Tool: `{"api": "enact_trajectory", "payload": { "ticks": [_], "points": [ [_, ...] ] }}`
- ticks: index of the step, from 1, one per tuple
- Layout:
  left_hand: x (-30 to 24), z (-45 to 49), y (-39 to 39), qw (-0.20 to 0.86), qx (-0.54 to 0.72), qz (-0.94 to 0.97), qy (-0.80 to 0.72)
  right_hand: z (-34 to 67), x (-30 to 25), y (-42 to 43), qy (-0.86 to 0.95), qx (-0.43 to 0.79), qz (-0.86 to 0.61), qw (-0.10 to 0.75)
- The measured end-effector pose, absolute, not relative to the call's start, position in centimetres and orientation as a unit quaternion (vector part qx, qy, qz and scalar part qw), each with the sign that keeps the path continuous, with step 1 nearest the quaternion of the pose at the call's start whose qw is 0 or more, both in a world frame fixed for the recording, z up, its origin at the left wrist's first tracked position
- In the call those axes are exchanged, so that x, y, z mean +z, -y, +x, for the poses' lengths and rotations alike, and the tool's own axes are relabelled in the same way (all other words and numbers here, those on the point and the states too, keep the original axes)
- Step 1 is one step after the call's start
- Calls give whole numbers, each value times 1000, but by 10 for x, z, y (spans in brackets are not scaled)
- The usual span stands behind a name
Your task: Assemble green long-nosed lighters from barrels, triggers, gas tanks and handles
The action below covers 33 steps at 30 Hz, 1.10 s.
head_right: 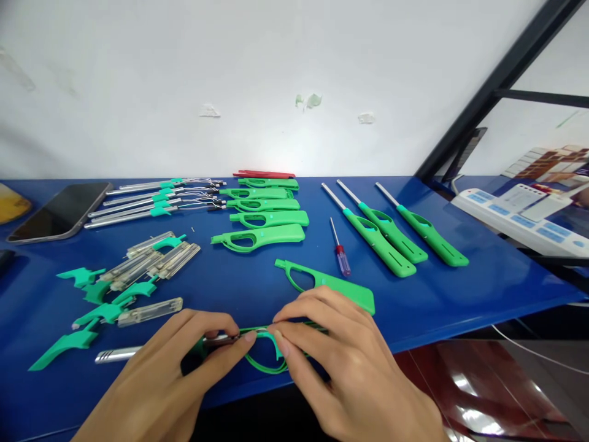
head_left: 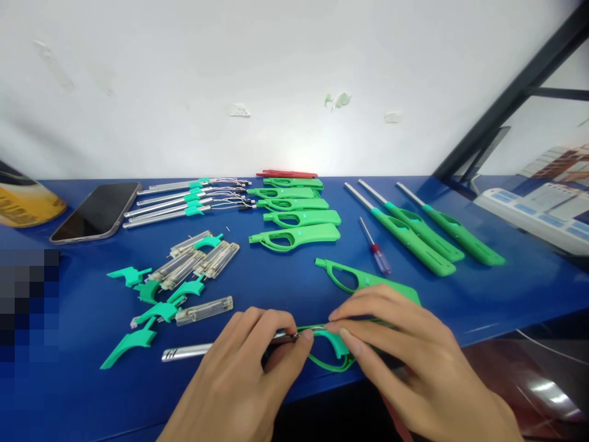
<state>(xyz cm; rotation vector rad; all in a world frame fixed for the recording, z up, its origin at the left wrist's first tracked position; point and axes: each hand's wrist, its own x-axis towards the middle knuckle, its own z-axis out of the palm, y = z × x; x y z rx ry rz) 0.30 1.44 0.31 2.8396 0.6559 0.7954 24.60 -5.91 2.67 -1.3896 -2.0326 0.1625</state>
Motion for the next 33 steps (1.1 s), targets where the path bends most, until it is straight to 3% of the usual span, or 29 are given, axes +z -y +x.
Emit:
{"api": "enact_trajectory", "payload": {
  "ticks": [33],
  "points": [
    [1,3,-14,64,268,938,-211,247,29,63,775,87,-535,326]
  ]
}}
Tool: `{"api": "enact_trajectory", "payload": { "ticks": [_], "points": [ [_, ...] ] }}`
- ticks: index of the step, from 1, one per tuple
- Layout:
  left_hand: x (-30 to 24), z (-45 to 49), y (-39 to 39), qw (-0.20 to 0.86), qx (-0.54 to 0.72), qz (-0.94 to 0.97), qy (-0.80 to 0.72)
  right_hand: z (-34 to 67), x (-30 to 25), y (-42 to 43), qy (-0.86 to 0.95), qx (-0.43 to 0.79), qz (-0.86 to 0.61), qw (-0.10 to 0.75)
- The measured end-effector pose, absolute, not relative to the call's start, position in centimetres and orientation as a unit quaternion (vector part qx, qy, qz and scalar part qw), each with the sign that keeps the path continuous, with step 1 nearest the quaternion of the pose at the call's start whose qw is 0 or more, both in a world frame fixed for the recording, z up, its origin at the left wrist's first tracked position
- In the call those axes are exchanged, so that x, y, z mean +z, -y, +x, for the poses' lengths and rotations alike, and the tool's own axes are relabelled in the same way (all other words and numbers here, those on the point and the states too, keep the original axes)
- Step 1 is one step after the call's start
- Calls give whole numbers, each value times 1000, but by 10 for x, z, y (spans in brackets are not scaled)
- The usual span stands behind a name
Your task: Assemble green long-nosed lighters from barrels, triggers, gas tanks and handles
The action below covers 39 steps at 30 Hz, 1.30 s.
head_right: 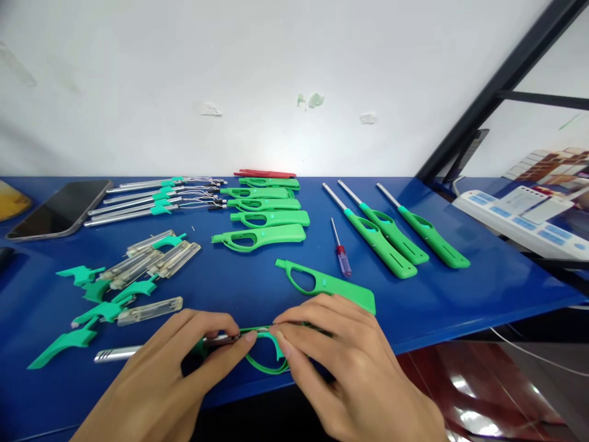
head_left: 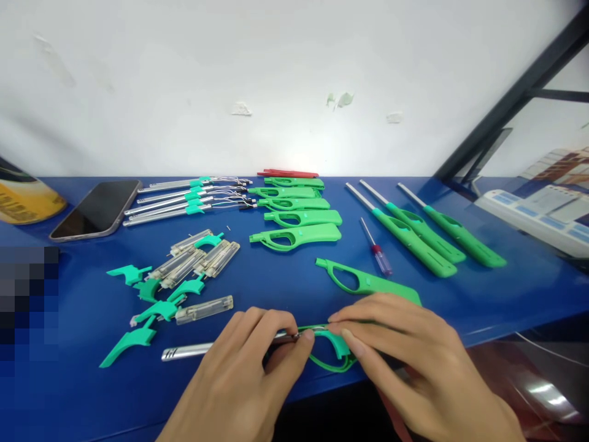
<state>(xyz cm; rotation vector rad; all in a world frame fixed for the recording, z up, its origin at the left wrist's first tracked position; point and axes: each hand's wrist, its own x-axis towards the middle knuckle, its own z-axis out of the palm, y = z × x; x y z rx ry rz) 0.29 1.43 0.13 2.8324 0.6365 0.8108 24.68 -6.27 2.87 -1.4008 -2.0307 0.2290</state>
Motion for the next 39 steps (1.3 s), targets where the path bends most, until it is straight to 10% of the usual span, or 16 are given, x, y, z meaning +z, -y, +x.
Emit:
{"api": "enact_trajectory", "payload": {
  "ticks": [39],
  "points": [
    [3,5,-12,64,272,937,-212,243,27,66,797,-35,-518,307]
  ]
}}
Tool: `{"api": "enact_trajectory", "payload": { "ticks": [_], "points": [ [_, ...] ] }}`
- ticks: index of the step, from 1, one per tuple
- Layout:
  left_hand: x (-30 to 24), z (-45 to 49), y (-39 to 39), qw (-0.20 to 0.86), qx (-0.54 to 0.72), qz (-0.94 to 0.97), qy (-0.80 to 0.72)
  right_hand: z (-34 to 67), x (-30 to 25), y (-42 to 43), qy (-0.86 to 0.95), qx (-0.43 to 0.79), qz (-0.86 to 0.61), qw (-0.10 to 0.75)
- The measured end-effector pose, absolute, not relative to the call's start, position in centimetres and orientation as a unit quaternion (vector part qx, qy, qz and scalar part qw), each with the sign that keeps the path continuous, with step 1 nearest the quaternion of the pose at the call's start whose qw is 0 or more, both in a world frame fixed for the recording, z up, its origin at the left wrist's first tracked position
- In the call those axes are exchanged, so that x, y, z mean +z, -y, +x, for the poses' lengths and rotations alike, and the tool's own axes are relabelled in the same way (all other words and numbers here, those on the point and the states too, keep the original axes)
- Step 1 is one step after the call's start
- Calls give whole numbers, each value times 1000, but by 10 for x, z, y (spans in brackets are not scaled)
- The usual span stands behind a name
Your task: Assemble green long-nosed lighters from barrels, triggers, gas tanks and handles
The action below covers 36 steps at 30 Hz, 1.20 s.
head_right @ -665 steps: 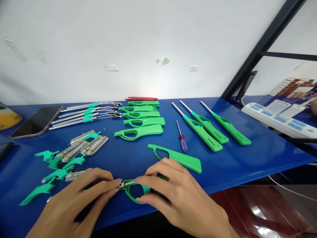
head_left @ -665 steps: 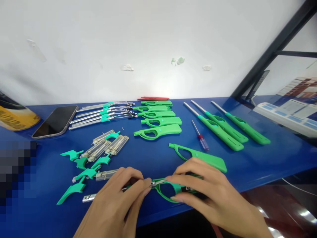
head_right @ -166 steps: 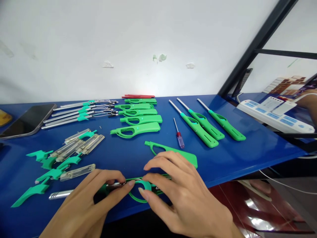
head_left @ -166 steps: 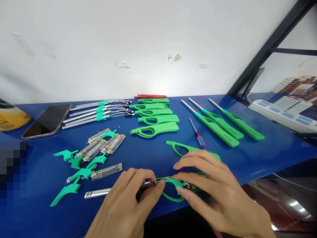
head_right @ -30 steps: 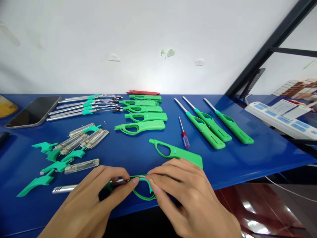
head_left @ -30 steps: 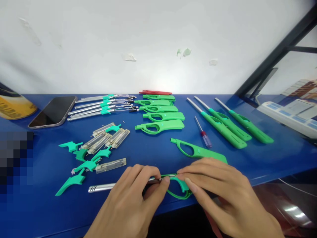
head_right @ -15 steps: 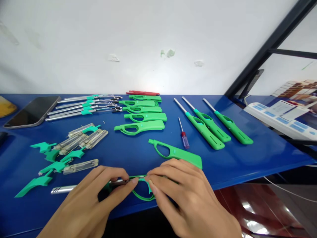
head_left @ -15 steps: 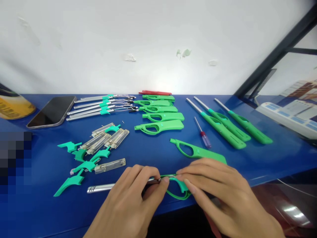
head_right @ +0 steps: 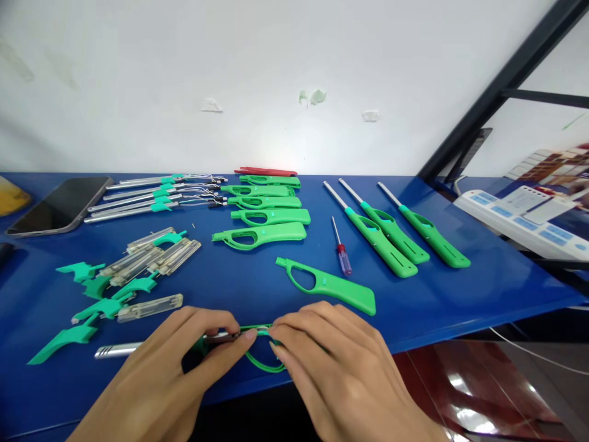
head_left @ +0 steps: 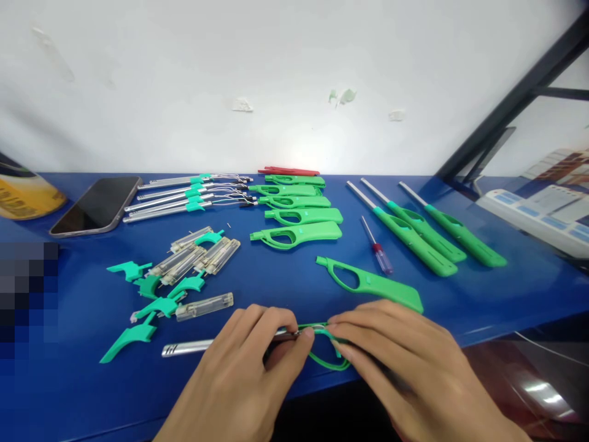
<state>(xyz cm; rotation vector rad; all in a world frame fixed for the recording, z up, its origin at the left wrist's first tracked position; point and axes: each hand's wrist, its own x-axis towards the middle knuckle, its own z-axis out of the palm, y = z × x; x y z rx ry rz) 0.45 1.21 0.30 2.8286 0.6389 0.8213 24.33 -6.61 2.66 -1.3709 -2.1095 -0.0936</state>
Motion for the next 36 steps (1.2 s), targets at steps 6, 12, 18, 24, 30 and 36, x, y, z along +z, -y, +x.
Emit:
{"api": "enact_trajectory", "payload": {
  "ticks": [6,12,18,24,30,36],
  "points": [
    [4,6,-14,58,277,935,-212,240,27,71,802,-83,-514,295],
    [1,5,-14,57,275,937,-208,239,24,71,809,-97,-513,268],
    [1,5,-14,52,263,939,-214,239,20,74,809,-116,-522,243],
    [3,5,-13,56,263,939,-216,237,15,74,810,-131,-531,214],
    [2,5,-12,53,272,936,-216,234,20,74,812,-142,-535,184],
    [3,5,-13,52,276,936,-213,225,21,70,807,-170,-535,185]
  ]
}}
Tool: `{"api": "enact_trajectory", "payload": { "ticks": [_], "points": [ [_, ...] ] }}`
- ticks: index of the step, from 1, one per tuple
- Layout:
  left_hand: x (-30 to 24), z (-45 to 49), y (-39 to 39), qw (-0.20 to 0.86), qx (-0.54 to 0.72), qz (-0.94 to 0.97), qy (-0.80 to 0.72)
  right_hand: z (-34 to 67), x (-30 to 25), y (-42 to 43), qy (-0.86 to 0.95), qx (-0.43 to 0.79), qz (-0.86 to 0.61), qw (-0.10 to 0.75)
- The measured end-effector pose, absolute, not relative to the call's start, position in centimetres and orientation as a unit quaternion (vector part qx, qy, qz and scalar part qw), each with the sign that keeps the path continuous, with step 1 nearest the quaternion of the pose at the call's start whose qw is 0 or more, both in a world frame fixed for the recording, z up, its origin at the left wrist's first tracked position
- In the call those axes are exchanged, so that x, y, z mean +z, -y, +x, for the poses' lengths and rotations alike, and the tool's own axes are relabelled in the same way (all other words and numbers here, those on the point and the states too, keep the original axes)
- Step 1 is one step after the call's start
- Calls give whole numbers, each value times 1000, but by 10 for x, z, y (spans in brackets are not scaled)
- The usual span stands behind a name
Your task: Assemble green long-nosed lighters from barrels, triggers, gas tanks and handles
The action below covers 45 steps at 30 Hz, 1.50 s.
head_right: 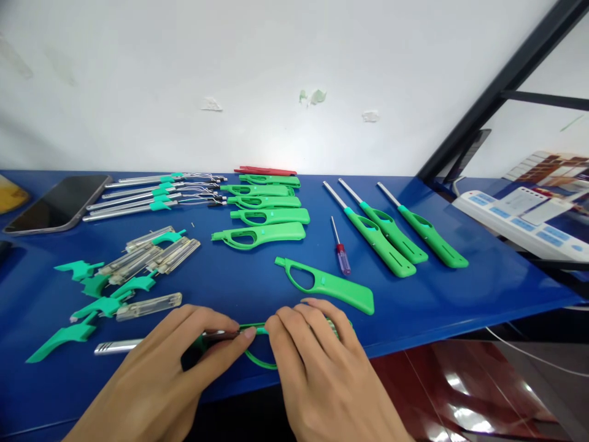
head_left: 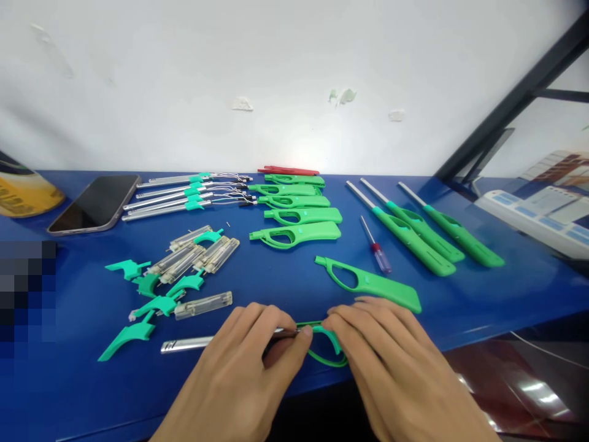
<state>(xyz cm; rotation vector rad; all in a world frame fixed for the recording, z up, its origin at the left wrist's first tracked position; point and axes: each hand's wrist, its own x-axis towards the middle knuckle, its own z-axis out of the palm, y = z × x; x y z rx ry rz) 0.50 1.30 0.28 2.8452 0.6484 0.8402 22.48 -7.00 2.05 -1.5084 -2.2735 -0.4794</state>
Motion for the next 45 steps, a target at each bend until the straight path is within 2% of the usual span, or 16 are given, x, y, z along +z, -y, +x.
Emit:
{"api": "enact_trajectory", "payload": {
  "ticks": [5,10,23,28,33,38,45],
  "points": [
    [4,5,-13,47,264,940,-209,223,18,72,800,-186,-540,184],
    [7,6,-14,50,272,937,-211,225,22,74,803,-150,-549,174],
    [8,5,-15,58,268,939,-206,232,35,71,806,-73,-541,229],
    [8,5,-15,60,267,937,-216,251,37,69,789,-85,-550,260],
    [7,2,-13,59,262,939,-215,299,28,74,740,-118,-619,235],
    [9,2,-12,71,262,935,-228,329,16,79,746,-65,-637,185],
    [8,2,-14,62,259,937,-224,331,12,70,756,-66,-617,206]
  ]
}}
